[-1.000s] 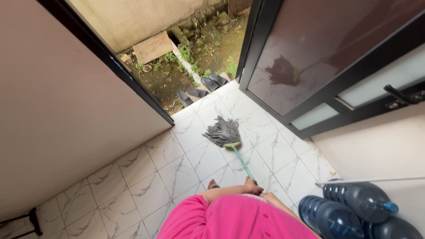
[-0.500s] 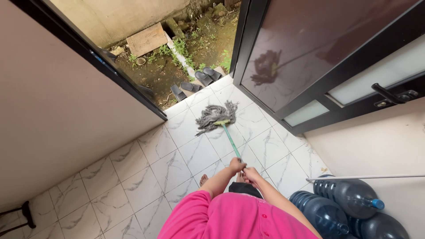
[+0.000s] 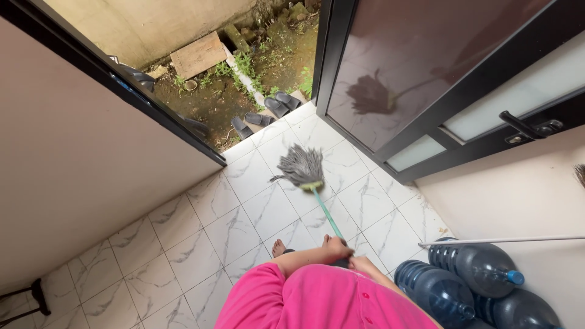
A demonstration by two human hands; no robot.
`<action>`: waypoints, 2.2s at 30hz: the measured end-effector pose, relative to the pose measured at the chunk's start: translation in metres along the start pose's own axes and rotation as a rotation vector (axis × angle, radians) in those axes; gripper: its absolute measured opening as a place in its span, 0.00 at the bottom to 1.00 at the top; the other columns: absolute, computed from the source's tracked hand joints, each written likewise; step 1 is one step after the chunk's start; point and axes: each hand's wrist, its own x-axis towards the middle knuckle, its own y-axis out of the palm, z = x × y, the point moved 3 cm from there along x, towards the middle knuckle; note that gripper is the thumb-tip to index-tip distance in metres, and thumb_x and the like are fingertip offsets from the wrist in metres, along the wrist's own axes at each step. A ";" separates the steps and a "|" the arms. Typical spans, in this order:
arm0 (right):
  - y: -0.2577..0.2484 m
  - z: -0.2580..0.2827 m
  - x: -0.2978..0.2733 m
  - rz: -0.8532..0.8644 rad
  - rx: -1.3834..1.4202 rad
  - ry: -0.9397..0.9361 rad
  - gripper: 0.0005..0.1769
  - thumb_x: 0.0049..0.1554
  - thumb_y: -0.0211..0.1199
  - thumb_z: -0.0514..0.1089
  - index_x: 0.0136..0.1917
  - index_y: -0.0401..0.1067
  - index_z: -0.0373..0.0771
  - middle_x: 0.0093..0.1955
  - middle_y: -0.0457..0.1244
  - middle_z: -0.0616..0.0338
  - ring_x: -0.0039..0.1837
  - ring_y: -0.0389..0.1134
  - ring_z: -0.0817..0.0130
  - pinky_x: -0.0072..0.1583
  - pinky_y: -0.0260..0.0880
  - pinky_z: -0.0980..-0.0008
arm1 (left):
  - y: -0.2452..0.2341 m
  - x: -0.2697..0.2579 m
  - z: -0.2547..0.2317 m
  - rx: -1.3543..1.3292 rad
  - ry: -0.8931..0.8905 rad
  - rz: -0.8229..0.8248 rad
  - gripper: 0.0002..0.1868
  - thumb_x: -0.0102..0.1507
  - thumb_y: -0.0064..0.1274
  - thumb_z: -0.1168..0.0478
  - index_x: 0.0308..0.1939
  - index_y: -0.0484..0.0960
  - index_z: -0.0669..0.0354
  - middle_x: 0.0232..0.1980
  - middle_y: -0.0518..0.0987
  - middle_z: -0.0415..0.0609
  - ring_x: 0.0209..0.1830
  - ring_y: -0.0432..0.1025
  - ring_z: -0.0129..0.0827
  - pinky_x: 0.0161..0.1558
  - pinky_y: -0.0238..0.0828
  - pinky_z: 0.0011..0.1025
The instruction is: Mopping the tiled floor in an entryway area.
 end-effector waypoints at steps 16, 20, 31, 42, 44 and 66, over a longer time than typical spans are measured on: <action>-0.005 0.138 0.012 -0.158 0.430 0.181 0.24 0.65 0.47 0.49 0.32 0.66 0.34 0.23 0.53 0.56 0.24 0.50 0.65 0.27 0.45 0.65 | -0.037 0.071 -0.015 -0.149 0.068 -0.211 0.25 0.55 0.65 0.44 0.42 0.87 0.62 0.42 0.86 0.59 0.42 0.81 0.46 0.47 0.77 0.38; -0.019 0.168 0.046 -0.098 0.617 0.109 0.16 0.65 0.49 0.44 0.36 0.64 0.39 0.28 0.53 0.66 0.27 0.49 0.76 0.29 0.45 0.72 | -0.057 0.117 -0.013 -0.263 0.019 -0.202 0.24 0.55 0.66 0.48 0.45 0.86 0.65 0.41 0.85 0.59 0.41 0.82 0.44 0.48 0.78 0.39; -0.052 0.008 -0.018 -0.185 0.363 0.185 0.23 0.63 0.54 0.49 0.30 0.67 0.36 0.25 0.60 0.58 0.27 0.58 0.69 0.31 0.55 0.64 | 0.043 0.060 -0.044 -0.118 0.071 -0.012 0.26 0.52 0.72 0.47 0.45 0.88 0.63 0.45 0.85 0.61 0.47 0.80 0.44 0.54 0.74 0.35; -0.050 -0.010 -0.004 -0.230 0.233 0.124 0.18 0.60 0.56 0.45 0.38 0.74 0.26 0.32 0.67 0.53 0.33 0.66 0.66 0.37 0.65 0.62 | 0.045 0.061 -0.049 -0.015 0.007 0.149 0.21 0.51 0.71 0.49 0.38 0.90 0.61 0.40 0.86 0.55 0.42 0.81 0.40 0.50 0.76 0.34; -0.044 0.008 -0.024 -0.211 0.340 0.164 0.17 0.61 0.54 0.45 0.39 0.72 0.29 0.31 0.64 0.55 0.31 0.63 0.68 0.34 0.61 0.64 | 0.047 0.062 -0.050 -0.054 -0.008 0.132 0.20 0.51 0.70 0.50 0.38 0.89 0.61 0.40 0.86 0.55 0.41 0.82 0.40 0.49 0.77 0.34; -0.076 -0.006 -0.061 -0.186 -0.380 -0.048 0.15 0.60 0.52 0.48 0.40 0.71 0.36 0.32 0.64 0.57 0.35 0.66 0.64 0.40 0.63 0.62 | 0.086 0.057 -0.071 -0.100 0.077 0.168 0.25 0.51 0.71 0.49 0.45 0.88 0.61 0.40 0.86 0.56 0.41 0.82 0.37 0.50 0.78 0.33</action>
